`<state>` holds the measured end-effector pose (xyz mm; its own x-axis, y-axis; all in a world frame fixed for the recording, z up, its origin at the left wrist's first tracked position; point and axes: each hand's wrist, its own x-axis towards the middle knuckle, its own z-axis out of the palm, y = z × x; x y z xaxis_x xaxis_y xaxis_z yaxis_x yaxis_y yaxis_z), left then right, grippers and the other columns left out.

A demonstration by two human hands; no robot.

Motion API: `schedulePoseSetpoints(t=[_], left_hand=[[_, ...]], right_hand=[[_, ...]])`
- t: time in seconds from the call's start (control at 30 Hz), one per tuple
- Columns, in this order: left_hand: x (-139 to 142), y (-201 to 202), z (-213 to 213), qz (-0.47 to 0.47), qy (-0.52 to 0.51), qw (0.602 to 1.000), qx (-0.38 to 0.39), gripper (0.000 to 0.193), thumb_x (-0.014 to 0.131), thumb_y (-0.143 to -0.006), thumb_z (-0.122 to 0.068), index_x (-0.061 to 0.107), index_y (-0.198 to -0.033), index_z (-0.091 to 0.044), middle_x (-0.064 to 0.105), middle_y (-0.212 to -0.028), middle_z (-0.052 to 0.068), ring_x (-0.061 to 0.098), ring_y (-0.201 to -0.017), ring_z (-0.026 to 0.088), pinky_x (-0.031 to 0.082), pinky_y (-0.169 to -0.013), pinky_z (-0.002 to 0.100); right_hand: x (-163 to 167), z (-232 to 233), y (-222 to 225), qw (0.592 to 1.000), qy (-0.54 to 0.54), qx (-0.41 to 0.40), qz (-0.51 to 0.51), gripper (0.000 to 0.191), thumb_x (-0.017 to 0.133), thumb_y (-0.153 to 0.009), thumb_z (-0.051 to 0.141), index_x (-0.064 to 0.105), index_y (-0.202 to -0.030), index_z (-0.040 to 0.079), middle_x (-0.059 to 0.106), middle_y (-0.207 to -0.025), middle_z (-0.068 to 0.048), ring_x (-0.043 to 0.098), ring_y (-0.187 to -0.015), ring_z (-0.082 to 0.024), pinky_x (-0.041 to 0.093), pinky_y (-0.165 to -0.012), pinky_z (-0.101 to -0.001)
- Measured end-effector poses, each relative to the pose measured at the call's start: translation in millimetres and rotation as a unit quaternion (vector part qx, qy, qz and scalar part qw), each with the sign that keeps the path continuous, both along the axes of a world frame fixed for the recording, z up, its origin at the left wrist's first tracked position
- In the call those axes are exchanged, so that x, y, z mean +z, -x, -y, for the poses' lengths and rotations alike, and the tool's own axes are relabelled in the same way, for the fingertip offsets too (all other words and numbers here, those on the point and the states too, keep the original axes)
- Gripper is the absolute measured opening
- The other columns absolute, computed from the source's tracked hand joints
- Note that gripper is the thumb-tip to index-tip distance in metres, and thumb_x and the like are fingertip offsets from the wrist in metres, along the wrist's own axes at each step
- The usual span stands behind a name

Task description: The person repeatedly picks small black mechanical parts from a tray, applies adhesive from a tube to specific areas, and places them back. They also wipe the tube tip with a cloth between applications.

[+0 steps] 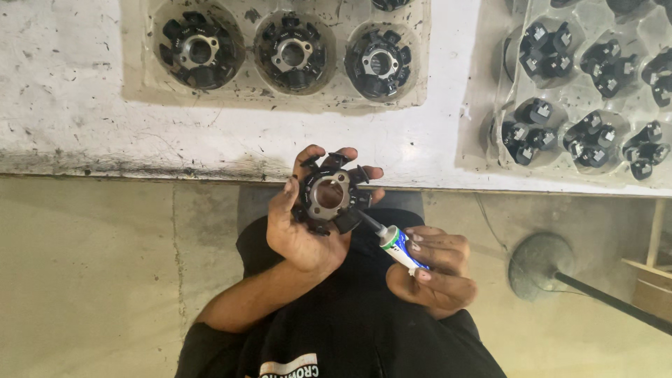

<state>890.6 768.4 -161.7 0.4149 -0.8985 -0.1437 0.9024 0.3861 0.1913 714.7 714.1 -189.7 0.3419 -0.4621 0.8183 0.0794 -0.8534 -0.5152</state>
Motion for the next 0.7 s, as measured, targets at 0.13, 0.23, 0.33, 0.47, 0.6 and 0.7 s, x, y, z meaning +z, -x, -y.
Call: schedulePoseSetpoints(t=[0.13,0.23,0.33,0.47,0.6,0.7], left_hand=[[-3,2,2,-0.023,-0.021,0.999,-0.017,0.053,0.053,-0.102,-0.042,0.046,-0.141,-0.007,0.055,-0.136,0.024,0.061,-0.124,0.048,0.057,-0.099,0.060],[-4,2,2,-0.044,-0.025,0.998,-0.028,0.052,0.053,-0.102,-0.043,0.048,-0.139,-0.008,0.055,-0.136,0.023,0.062,-0.123,0.047,0.058,-0.099,0.059],[-6,1,2,-0.054,-0.035,0.997,-0.036,0.051,0.053,-0.102,-0.043,0.050,-0.138,-0.008,0.055,-0.135,0.023,0.062,-0.123,0.047,0.058,-0.098,0.059],[-10,2,4,-0.056,-0.031,0.997,-0.038,0.051,0.054,-0.102,-0.044,0.052,-0.138,-0.007,0.056,-0.135,0.023,0.062,-0.123,0.047,0.057,-0.099,0.059],[-11,2,4,-0.077,-0.046,0.995,-0.044,0.051,0.053,-0.102,-0.045,0.052,-0.137,-0.009,0.057,-0.135,0.023,0.062,-0.122,0.048,0.057,-0.098,0.059],[-6,0,8,-0.094,-0.040,0.993,-0.052,0.050,0.053,-0.102,-0.045,0.053,-0.136,-0.008,0.058,-0.136,0.024,0.062,-0.122,0.048,0.057,-0.099,0.059]], right_hand=[[2,2,4,0.999,0.003,0.005,-0.039,0.047,0.076,-0.075,-0.005,0.054,-0.113,0.013,0.065,-0.099,-0.010,0.069,-0.090,-0.025,0.069,-0.077,-0.0428],[3,2,7,0.998,-0.010,0.005,-0.055,0.047,0.075,-0.077,-0.007,0.055,-0.115,0.013,0.065,-0.101,-0.010,0.068,-0.094,-0.025,0.069,-0.079,-0.0431],[2,2,8,0.998,-0.020,0.007,-0.051,0.048,0.075,-0.077,-0.007,0.055,-0.115,0.014,0.065,-0.102,-0.010,0.068,-0.096,-0.024,0.069,-0.081,-0.0436],[0,4,8,0.998,-0.025,0.031,-0.046,0.046,0.076,-0.073,-0.005,0.057,-0.111,0.012,0.065,-0.099,-0.010,0.067,-0.093,-0.024,0.068,-0.079,-0.0450],[3,4,7,0.998,-0.030,0.016,-0.049,0.044,0.071,-0.075,-0.009,0.053,-0.110,0.010,0.065,-0.101,-0.012,0.068,-0.094,-0.024,0.069,-0.080,-0.0449],[6,3,7,0.997,-0.037,0.002,-0.070,0.043,0.071,-0.076,-0.010,0.049,-0.109,0.009,0.065,-0.100,-0.014,0.068,-0.093,-0.024,0.069,-0.080,-0.0447]])
